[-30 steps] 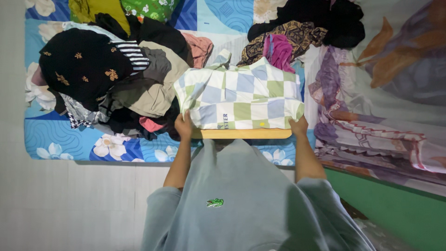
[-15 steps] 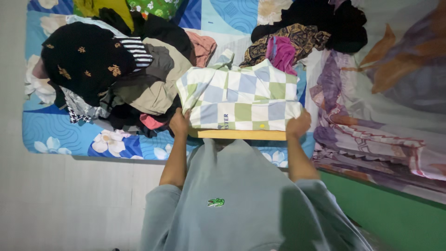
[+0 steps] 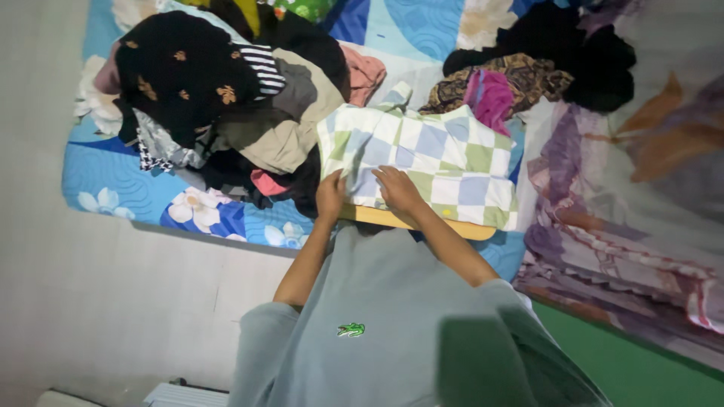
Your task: The person picks up a shirt from a pile on a bed, spreads it out on a small wooden tray, folds it into a square by hand, and places it into an open closet shelf.
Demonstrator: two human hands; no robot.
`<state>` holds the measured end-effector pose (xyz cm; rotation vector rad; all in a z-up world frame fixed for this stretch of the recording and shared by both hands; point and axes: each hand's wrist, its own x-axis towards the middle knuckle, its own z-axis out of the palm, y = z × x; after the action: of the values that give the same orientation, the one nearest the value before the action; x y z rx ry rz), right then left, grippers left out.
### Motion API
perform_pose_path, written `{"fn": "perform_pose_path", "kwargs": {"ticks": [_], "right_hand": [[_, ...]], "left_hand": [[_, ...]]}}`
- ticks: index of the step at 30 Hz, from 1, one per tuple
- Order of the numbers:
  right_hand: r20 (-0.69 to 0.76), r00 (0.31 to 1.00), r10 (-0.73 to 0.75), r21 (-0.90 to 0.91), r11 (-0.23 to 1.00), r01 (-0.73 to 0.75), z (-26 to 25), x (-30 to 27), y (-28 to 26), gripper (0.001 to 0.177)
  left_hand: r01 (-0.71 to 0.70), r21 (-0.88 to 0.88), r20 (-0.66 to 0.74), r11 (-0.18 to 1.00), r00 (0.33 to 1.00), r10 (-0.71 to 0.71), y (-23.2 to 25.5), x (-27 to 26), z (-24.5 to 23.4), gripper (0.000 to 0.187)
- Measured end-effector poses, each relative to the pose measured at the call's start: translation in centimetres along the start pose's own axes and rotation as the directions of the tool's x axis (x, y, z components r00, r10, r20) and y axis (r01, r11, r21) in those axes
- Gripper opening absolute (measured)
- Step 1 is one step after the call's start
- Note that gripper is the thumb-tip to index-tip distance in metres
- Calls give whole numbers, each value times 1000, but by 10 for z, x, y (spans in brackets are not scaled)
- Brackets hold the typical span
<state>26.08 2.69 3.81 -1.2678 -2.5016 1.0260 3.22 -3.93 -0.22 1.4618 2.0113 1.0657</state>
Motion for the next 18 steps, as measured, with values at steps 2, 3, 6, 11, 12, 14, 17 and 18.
{"fn": "perform_pose_path", "kwargs": {"ticks": [2, 3, 6, 11, 12, 14, 17, 18], "right_hand": [[-94, 983, -158, -83, 985, 150, -4, 24, -16, 68], [-90, 982, -164, -82, 984, 157, -6, 34, -23, 68], [-65, 948, -311, -197, 935, 293, -8, 62, -33, 75], [183, 950, -254, -236, 927, 293, 4, 92, -25, 27], [185, 949, -256, -236, 926, 296, 3, 94, -23, 27], [191, 961, -198, -201, 951, 236, 0, 96, -21, 22], [163, 955, -246, -189, 943, 275, -12, 95, -22, 21], [161, 957, -242, -191, 943, 271, -15, 93, -25, 21]], "left_hand": [[117, -36, 99, 992, 989, -113, 6, 3, -4, 28], [57, -28, 103, 998, 993, -54, 9, 3, -6, 27], [-34, -7, 163, 999, 986, 35, 12, 6, -18, 29], [-134, 39, 219, 990, 968, 122, 15, 12, -36, 30], [-130, 88, 181, 988, 977, 112, 15, 13, -41, 29], [-121, 136, 142, 983, 985, 102, 12, 15, -49, 28], [-150, 283, 4, 947, 988, 156, -1, 17, -56, 24], [-127, 274, -33, 953, 989, 141, -7, 19, -54, 22]]}}
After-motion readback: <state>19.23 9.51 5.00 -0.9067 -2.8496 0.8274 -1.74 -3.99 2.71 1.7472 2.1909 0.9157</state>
